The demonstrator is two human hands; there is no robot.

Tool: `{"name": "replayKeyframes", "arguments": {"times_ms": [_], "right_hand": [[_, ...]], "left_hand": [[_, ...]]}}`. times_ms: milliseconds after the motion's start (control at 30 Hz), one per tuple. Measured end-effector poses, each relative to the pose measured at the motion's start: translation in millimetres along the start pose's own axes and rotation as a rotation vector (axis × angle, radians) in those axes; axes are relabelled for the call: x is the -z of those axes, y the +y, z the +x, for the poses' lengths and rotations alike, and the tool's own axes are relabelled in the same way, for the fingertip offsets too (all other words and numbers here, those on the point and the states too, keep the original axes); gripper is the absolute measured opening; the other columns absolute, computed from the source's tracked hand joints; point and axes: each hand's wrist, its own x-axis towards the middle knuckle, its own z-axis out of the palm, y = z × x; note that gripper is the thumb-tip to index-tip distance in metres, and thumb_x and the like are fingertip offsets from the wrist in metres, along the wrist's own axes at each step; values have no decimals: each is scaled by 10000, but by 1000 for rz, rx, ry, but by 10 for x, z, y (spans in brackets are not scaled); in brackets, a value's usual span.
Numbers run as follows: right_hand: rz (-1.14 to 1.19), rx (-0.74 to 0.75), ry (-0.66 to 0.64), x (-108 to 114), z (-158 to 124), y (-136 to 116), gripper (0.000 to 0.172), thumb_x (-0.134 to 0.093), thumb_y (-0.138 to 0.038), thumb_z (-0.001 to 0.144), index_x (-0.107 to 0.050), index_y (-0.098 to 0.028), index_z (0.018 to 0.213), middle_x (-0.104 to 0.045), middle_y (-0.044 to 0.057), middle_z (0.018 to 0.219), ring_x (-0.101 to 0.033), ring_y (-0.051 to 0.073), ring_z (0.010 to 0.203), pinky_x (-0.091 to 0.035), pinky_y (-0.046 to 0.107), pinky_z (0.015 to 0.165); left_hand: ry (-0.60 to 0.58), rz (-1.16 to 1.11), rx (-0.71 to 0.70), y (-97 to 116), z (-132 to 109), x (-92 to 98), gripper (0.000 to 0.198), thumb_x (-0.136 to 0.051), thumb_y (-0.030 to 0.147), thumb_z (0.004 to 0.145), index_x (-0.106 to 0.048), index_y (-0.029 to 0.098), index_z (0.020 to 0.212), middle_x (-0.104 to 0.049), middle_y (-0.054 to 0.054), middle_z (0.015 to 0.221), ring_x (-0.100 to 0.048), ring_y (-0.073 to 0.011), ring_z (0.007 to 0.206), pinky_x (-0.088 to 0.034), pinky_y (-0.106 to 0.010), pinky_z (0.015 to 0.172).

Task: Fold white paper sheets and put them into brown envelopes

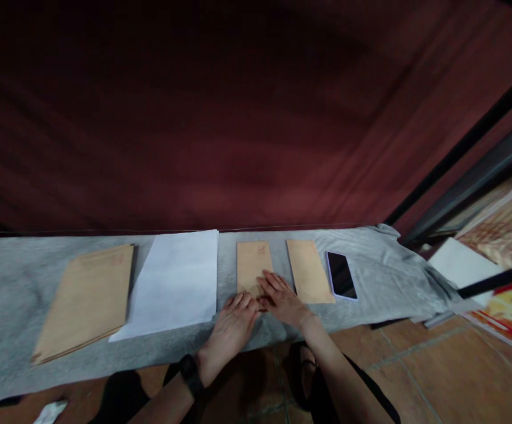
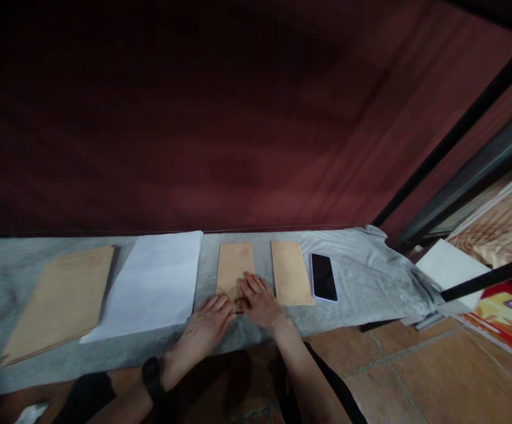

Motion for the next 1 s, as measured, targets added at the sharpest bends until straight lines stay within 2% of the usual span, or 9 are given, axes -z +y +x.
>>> {"name": "replayKeyframes", "arguments": {"times_ms": [100,200,267,367,467,567,767,933,1000], "right_hand": [[-35,-12,-57,-33,-25,-1,687,-471,-489,977,-258,-183,1554,-144,123,1641,-129,251,1512,-162,458,1222],[-28,-22,-60,-43,-30,-4,718,-411,-572,982,-241,-181,1560,-127,126,1637,-125,261,1512,-157,467,1221],[-20,-27,-62,-48,-26,-5,729,-400,-592,979,-241,-181,1560,-127,128,1633,-129,267,1510,-153,475,1222],[-6,-33,-50,-55,-22,-20,722,-413,-570,981,-260,-156,1553,-127,138,1628,-136,272,1509,-143,473,1225],[15,-44,-32,-49,-29,-60,686,-420,-520,992,-275,-146,1548,-147,135,1623,-148,270,1507,-142,476,1227],[49,-64,-60,-24,-41,-104,656,-423,-457,997,-280,-124,1544,-186,143,1615,-166,271,1503,-132,477,1229],[179,-28,-152,63,-58,-34,626,-468,-324,957,-318,-109,1526,-280,158,1592,-218,255,1490,-166,454,1223],[298,80,-168,137,-43,136,426,-560,-234,910,-587,-295,1331,-479,25,1503,-377,180,1424,-224,403,1205],[371,101,-171,155,-36,183,356,-586,-220,897,-656,-293,1239,-570,9,1423,-435,166,1385,-243,376,1196]], "left_hand": [[52,-54,73,-89,46,-68,314,-323,233,1017,-629,169,1038,-667,-81,1069,-617,-210,1049,-494,-386,954],[119,-23,66,-208,67,-235,412,-279,183,997,-528,101,1315,-558,-153,1390,-495,-221,1317,-425,-413,1080],[101,13,6,-282,72,-356,468,-305,221,992,-447,91,1419,-465,-158,1495,-378,-234,1421,-378,-438,1128],[64,82,24,-376,140,-477,526,-301,260,991,-386,83,1479,-396,-166,1543,-333,-247,1449,-333,-460,1158],[23,133,-6,-460,370,-506,537,-310,252,969,-401,126,1483,-403,-149,1542,-322,-242,1456,-299,-473,1172],[-1,149,-71,-529,749,-501,555,-344,266,948,-398,136,1485,-374,-129,1564,-272,-245,1477,-282,-463,1181],[11,119,-44,-567,1456,-563,544,-260,275,987,-352,178,1514,-368,-75,1574,-265,-207,1480,-222,-435,1211],[40,95,-21,-588,1669,-646,574,-261,409,1005,-320,189,1532,-344,-70,1584,-257,-223,1484,-192,-440,1222],[28,99,-41,-598,1646,-661,571,-252,426,1011,-312,207,1536,-342,-61,1586,-262,-213,1482,-191,-432,1223]]}}
